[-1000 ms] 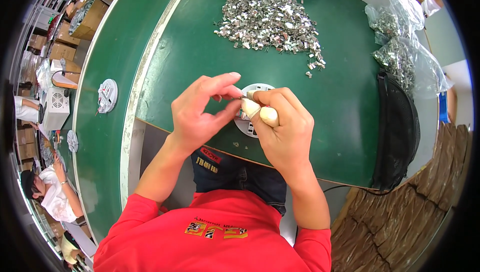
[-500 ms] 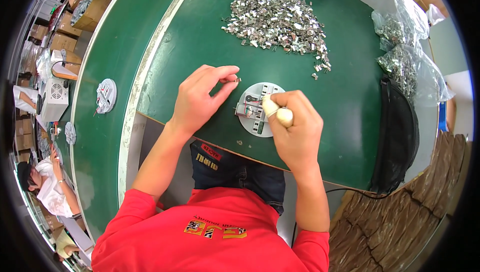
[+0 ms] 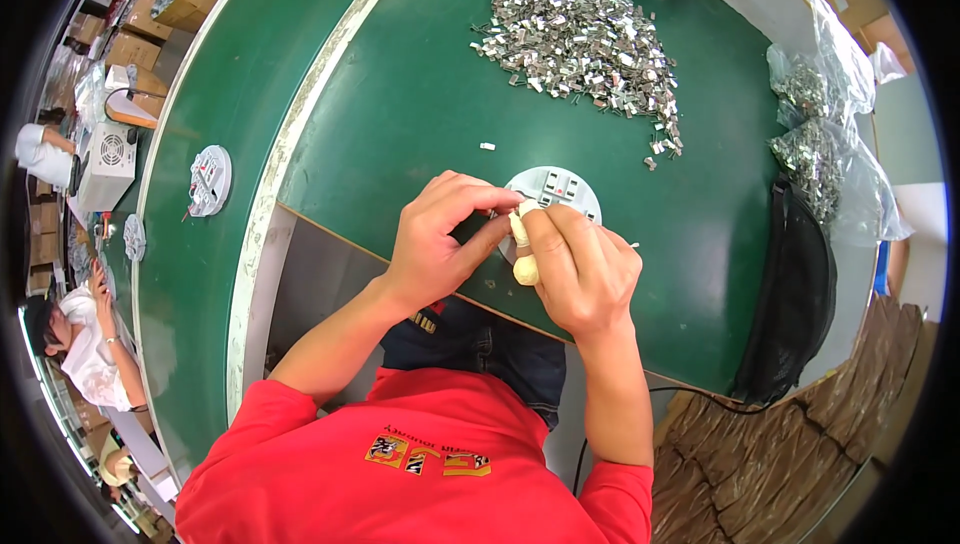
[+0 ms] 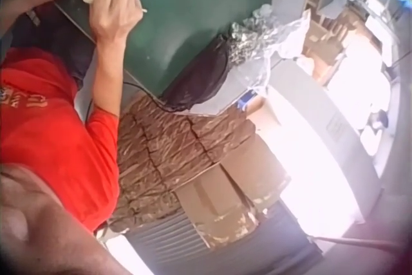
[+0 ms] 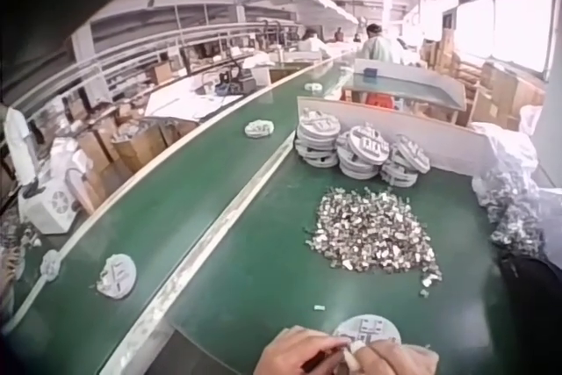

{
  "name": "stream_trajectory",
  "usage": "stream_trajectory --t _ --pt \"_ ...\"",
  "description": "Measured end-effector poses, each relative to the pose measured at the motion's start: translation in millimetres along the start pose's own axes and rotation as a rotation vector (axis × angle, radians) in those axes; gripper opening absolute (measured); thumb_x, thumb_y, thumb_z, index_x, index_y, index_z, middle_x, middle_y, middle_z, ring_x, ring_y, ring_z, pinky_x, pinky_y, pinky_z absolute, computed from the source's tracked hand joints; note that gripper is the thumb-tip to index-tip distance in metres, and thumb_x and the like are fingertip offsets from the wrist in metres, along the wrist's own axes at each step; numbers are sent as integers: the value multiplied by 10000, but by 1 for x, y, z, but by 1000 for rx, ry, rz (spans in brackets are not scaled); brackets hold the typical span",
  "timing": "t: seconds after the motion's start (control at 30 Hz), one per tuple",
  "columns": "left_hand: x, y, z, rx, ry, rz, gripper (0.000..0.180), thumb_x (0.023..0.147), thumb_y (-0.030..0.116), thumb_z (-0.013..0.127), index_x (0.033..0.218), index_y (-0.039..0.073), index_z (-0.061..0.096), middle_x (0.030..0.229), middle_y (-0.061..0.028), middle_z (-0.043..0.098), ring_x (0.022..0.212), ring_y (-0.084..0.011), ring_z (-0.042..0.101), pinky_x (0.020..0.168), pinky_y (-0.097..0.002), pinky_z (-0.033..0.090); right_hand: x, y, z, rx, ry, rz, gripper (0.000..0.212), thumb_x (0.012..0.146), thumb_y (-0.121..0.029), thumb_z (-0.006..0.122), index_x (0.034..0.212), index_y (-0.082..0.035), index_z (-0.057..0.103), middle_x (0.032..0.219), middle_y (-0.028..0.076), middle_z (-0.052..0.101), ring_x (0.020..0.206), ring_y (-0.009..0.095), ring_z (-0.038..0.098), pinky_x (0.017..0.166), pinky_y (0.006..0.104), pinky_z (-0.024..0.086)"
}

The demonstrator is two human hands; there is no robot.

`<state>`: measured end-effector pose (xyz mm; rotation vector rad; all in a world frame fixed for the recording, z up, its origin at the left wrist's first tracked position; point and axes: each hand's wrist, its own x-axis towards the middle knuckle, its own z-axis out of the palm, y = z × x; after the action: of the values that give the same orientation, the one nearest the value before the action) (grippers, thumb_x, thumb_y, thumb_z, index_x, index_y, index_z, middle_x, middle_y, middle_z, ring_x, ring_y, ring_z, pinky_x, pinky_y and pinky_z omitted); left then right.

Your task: Assembling small components into a circular metal base on an assembly line.

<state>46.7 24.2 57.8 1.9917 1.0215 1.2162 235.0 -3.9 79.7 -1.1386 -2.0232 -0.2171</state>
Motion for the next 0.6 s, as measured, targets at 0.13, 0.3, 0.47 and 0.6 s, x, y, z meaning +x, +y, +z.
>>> stream_trajectory --t 0.13,0.3,0.47,0.6 --pt "-4 -1 -2 -13 30 12 264 815 -12 811 1057 74 751 967 -64 746 823 -239 671 762 -340 515 0 -3 6 -5 15 -39 227 853 -163 773 1014 -10 728 894 94 683 677 212 682 534 307 532" --pt "-7 -3 -7 -16 44 17 262 815 -14 806 1050 83 748 961 -61 742 815 -240 663 748 -343 501 1 -8 9 -5 29 -61 212 896 -194 746 1003 -12 726 892 95 683 683 214 684 536 307 532" --pt "-8 -6 -11 -10 44 30 257 821 -5 801 1052 95 747 947 -52 732 817 -240 657 746 -343 489 1 -14 12 -22 29 -68 219 918 -216 730 1007 -16 725 892 96 681 679 213 680 535 307 529" --pt "-9 -6 -12 -6 51 45 251 827 6 802 1052 102 744 942 -46 721 824 -239 654 744 -344 488 0 -15 12 -25 10 -70 230 921 -231 724 1013 -21 724 890 94 676 665 210 671 530 308 524"
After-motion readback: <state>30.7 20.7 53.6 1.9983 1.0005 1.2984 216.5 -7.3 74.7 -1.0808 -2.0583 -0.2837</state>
